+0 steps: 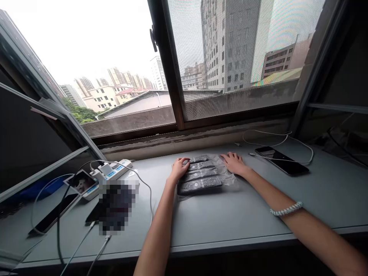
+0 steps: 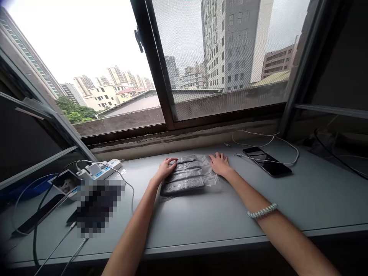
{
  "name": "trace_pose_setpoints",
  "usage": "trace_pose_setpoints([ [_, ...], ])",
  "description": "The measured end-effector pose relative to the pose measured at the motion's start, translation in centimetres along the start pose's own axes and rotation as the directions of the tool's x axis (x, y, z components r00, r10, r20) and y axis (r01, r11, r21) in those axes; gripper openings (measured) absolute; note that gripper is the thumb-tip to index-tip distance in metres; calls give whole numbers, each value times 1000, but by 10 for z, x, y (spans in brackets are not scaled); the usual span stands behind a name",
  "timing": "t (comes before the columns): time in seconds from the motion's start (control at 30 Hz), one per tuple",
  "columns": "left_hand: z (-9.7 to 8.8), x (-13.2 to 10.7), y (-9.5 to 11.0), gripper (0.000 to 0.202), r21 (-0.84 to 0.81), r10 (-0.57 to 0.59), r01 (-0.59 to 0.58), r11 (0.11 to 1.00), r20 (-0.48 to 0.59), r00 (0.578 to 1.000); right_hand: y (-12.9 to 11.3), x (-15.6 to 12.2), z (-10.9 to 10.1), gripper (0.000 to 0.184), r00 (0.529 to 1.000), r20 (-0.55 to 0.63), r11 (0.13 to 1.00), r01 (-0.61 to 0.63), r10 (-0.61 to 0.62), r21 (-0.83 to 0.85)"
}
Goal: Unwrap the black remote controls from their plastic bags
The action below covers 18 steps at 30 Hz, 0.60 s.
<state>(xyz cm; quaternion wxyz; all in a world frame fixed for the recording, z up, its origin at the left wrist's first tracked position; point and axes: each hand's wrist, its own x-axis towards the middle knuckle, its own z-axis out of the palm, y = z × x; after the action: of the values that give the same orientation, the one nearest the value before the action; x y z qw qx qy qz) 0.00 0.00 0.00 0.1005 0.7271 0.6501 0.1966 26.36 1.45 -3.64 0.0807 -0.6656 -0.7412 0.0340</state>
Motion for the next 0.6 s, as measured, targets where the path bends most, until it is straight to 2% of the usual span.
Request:
trace_pose_setpoints([
  [0.2,-5,2,-7,32,-18,59,-58,998,14,998,-1,-2,-2,47,1000,11,1000,0,0,-15],
  [0.33,-13,0,-3,30,-22,78,-77,997,44,996,-2,-3,-2,47,1000,15,1000,3,-3,-20],
  [0.47,-12,-7,16,32,156,-8,2,988,40,999,-2,-3,-3,47,1000,15,1000,1,-1,-20],
  [0.53,-7,-14,29,42,231,-25,18,973,27,999,-2,-4,-4,47,1000,16,1000,-2,3,-20],
  [0.6,-1,-22,43,56,210,9,-18,977,46,999,-2,-5,-5,47,1000,11,1000,-5,5,-16],
])
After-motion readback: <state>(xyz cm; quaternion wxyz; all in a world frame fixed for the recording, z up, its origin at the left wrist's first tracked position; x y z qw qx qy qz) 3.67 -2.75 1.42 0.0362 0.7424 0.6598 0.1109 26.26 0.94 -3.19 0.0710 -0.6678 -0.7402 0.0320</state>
